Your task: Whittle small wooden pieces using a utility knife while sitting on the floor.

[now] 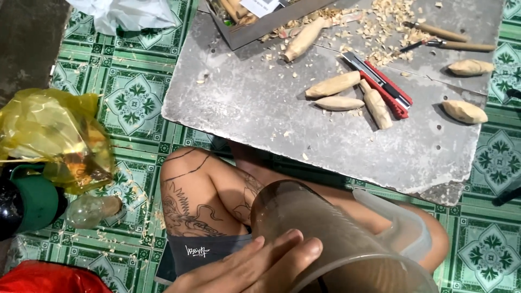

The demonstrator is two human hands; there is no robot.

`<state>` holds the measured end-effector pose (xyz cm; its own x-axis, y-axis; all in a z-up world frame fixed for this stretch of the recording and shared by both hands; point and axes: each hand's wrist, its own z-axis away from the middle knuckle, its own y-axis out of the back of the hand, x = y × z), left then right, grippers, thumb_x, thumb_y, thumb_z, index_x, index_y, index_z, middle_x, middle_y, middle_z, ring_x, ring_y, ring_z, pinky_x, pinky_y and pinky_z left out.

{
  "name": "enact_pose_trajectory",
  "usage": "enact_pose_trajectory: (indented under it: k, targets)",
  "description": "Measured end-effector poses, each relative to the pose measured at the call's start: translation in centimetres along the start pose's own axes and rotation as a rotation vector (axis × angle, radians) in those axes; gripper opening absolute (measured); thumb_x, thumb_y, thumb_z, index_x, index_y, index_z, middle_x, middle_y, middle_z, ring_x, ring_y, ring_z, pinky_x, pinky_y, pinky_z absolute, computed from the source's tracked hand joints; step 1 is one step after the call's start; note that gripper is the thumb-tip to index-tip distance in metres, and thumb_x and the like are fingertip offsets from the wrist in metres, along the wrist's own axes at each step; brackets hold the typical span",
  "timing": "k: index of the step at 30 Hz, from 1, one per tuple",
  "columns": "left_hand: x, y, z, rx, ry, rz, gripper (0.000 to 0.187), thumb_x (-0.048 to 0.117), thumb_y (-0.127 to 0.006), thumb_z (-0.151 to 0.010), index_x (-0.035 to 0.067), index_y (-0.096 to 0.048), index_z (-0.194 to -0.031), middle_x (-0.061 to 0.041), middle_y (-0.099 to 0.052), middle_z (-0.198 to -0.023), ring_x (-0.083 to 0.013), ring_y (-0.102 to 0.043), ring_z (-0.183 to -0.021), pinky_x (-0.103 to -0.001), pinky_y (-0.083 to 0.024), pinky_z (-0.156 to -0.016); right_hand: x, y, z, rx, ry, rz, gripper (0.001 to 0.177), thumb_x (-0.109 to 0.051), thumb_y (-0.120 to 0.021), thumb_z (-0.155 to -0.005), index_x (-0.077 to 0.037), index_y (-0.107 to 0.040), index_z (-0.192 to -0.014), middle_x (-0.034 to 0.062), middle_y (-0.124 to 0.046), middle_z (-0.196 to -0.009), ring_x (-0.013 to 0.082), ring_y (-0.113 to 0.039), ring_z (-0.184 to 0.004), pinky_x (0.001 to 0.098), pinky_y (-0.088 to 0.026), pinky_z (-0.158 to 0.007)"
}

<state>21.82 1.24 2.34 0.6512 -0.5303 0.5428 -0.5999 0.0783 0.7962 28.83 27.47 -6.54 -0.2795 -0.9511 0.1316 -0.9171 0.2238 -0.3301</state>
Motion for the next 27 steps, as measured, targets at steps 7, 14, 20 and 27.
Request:
enact_pose_trajectory:
  k: [7, 14, 20, 27]
  targets:
    - [0.0, -0.3, 0.4, -0.044, -0.030, -0.021, 0.038, 0.031, -0.053, -0.102, 0.019, -0.061, -0.137, 0.009, -0.073, -0.134, -0.0019, -0.069, -0.123, -0.023, -0.051, -0.103, 3.2, 3.4, 3.4, 0.128, -0.077, 0.237, 0.040, -0.020, -0.054, -0.101, 0.001, -0.055, -0.134, 0.0217, -0.063, -0.131, 0.0331, -0.062, -0.121, 0.0487, -0.043, -0.111]
    - [-1.1, -0.3, 0.9, 0.021, -0.068, -0.134, 0.035, 0.026, -0.049, -0.102, 0.020, -0.065, -0.133, 0.010, -0.072, -0.132, 0.0013, -0.073, -0.114, -0.020, -0.054, -0.098, 4.3, 4.1, 5.9, 0.266, -0.151, 0.477, 0.042, -0.021, -0.056, -0.100, 0.002, -0.054, -0.135, 0.0219, -0.063, -0.132, 0.0325, -0.062, -0.122, 0.0471, -0.044, -0.111]
    - [-2.4, 0.4, 1.4, -0.174, -0.255, -0.116, 0.043, 0.011, -0.037, -0.105, 0.004, -0.056, -0.143, 0.000, -0.059, -0.150, -0.0037, -0.060, -0.134, -0.021, -0.046, -0.110, 5.1, 4.8, 7.3, 0.383, -0.230, 0.674, 0.045, -0.022, -0.058, -0.099, 0.004, -0.053, -0.135, 0.0222, -0.062, -0.134, 0.0319, -0.062, -0.123, 0.0457, -0.045, -0.111]
    - [-2.7, 0.3, 1.5, -0.181, -0.251, -0.085, 0.041, 0.012, -0.037, -0.105, 0.000, -0.059, -0.137, 0.000, -0.060, -0.149, -0.0035, -0.061, -0.133, -0.021, -0.047, -0.109, 5.4, 4.5, 8.5, 0.522, -0.326, 0.902, 0.048, -0.024, -0.061, -0.098, 0.005, -0.052, -0.135, 0.0224, -0.062, -0.135, 0.0313, -0.062, -0.125, 0.0442, -0.045, -0.111]
